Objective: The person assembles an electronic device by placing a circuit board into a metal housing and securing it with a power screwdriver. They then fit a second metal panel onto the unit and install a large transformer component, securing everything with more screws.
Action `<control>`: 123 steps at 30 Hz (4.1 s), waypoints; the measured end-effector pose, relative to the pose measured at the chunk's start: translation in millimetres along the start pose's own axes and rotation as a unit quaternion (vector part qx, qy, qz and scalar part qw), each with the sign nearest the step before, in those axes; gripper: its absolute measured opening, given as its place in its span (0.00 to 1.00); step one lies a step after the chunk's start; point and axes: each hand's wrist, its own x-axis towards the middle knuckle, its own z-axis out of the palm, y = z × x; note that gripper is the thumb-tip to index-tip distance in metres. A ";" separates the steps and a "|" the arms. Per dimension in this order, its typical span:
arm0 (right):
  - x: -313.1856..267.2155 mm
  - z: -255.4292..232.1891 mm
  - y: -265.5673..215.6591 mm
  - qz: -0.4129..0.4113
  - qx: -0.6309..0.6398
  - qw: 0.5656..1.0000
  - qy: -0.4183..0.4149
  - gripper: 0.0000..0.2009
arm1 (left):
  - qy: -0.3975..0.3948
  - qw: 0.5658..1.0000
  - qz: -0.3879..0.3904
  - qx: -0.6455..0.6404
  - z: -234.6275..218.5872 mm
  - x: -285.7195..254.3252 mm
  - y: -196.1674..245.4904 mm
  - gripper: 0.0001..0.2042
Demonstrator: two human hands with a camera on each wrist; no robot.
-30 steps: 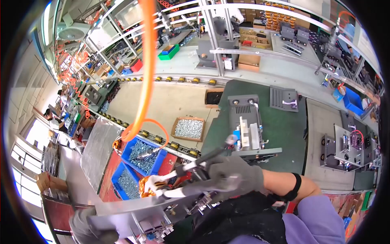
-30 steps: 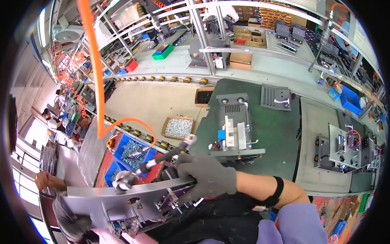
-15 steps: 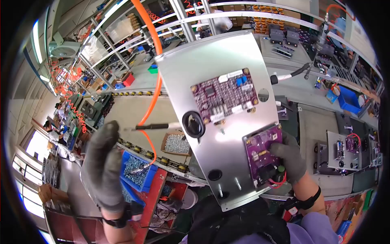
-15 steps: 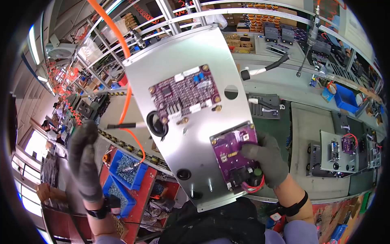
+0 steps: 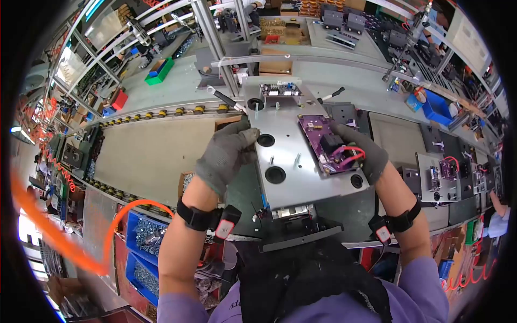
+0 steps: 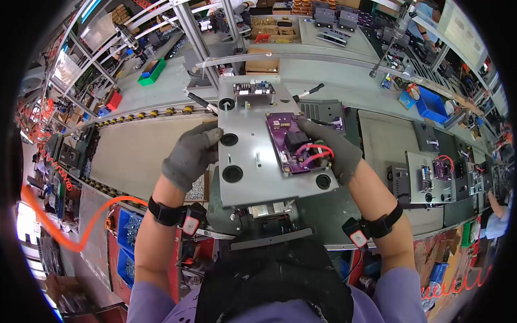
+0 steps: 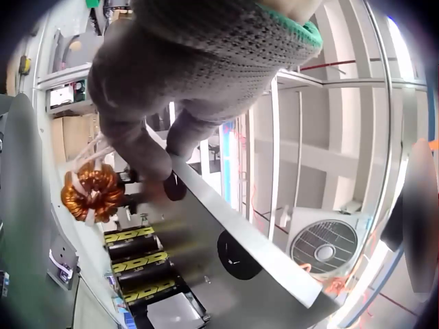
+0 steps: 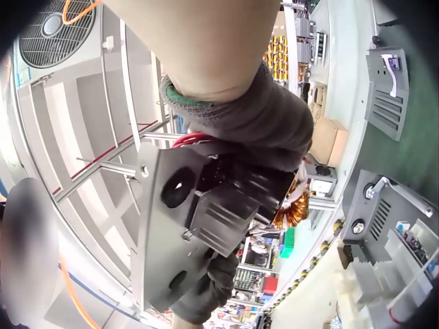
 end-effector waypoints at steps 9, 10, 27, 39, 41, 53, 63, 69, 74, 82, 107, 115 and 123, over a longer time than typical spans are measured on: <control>26.1 -2.9 68.3 0.017 -0.151 0.986 0.074 0.23 | 0.033 0.994 -0.098 0.043 -44.9 -4.7 -90.0 0.23; 26.1 -2.5 74.3 -0.002 -0.207 0.976 0.072 0.25 | 0.049 0.994 -0.077 0.055 -45.1 -10.6 -103.1 0.24; 14.1 -51.2 116.9 -0.019 -0.182 0.982 0.054 0.25 | 0.078 0.993 -0.050 0.074 -8.3 -39.9 -160.9 0.27; -9.2 -45.0 134.1 -0.031 -0.181 0.976 0.113 0.27 | 0.023 0.992 -0.061 0.104 -4.5 -51.8 -174.5 0.29; -15.4 -46.3 132.9 -0.029 -0.307 0.937 0.166 0.26 | 0.016 0.998 -0.032 0.058 3.8 -58.7 -183.9 0.31; -79.1 -30.8 96.0 -0.181 -0.745 0.619 0.172 0.20 | 0.056 0.988 -0.009 0.144 28.7 -79.6 -199.8 0.26; -66.7 -35.9 88.8 -0.123 -0.627 0.768 -0.046 0.21 | 0.002 0.990 -0.082 0.114 7.2 -84.5 -199.2 0.21; -67.4 -28.1 87.9 -0.108 -0.640 0.761 -0.024 0.21 | 0.188 0.883 -0.108 0.416 -124.8 -93.4 -252.9 0.13; -68.7 -28.6 89.8 -0.107 -0.632 0.768 -0.009 0.21 | 0.191 0.621 -0.183 0.738 -188.1 -62.3 -276.5 0.12; -71.0 -28.4 90.7 -0.097 -0.569 0.817 0.004 0.20 | 0.194 0.546 -0.318 0.750 -191.9 -35.8 -304.1 0.10; -77.8 -2.2 85.8 -0.053 -0.631 0.757 0.164 0.28 | 0.142 0.967 -0.211 -0.022 -258.9 -61.6 -235.6 0.10; -91.9 -8.3 92.6 -0.119 -0.623 0.754 0.171 0.27 | -0.008 0.893 -0.279 0.353 -199.5 -91.2 -268.3 0.14; -103.8 -10.5 99.7 -0.187 -0.594 0.755 0.206 0.23 | -0.032 0.728 -0.296 0.617 -132.4 -82.9 -274.2 0.18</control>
